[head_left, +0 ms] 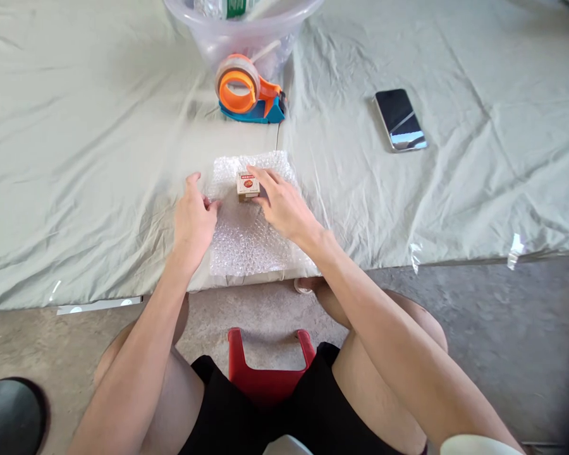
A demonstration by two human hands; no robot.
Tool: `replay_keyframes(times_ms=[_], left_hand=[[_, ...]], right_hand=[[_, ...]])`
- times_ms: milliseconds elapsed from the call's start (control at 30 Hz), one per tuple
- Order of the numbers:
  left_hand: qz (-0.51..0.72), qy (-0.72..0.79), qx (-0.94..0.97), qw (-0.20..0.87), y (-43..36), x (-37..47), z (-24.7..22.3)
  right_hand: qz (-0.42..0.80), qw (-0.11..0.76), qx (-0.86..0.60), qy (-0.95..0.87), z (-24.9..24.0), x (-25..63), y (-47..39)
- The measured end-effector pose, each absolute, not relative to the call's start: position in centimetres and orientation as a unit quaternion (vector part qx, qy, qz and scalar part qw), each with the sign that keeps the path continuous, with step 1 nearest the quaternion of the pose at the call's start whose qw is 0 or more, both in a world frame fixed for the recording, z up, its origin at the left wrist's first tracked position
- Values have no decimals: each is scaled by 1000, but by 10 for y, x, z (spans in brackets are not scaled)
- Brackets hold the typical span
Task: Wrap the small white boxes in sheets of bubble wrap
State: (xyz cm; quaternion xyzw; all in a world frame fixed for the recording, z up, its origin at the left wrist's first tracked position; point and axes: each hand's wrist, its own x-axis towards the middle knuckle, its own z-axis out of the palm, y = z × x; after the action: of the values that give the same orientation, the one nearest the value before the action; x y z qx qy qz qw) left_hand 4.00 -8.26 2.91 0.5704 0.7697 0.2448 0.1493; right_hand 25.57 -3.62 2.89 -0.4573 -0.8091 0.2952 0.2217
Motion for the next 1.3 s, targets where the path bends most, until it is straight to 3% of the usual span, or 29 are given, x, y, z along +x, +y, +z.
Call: replay_keyframes(times_ms=[200, 567, 733, 833, 967, 1100, 1300], left_hand=[[222, 770, 577, 154, -82, 44, 32], [200, 768, 590, 149, -85, 47, 34], [204, 764, 601, 112, -85, 52, 40], [240, 754, 602, 109, -83, 54, 43], [318, 734, 558, 220, -78, 62, 46], [388, 708, 507, 303, -75, 70, 47], [490, 646, 447, 378, -71, 77, 41]], right_hand=[[326, 249, -449, -794, 28, 267, -37], [309, 219, -442, -813, 36, 271, -49], [219, 311, -585, -717, 27, 288, -47], [183, 257, -648, -694, 20, 294, -48], [278, 212, -660, -665, 21, 282, -43], [399, 295, -654, -570, 30, 270, -35], [563, 384, -501, -533, 40, 267, -39]])
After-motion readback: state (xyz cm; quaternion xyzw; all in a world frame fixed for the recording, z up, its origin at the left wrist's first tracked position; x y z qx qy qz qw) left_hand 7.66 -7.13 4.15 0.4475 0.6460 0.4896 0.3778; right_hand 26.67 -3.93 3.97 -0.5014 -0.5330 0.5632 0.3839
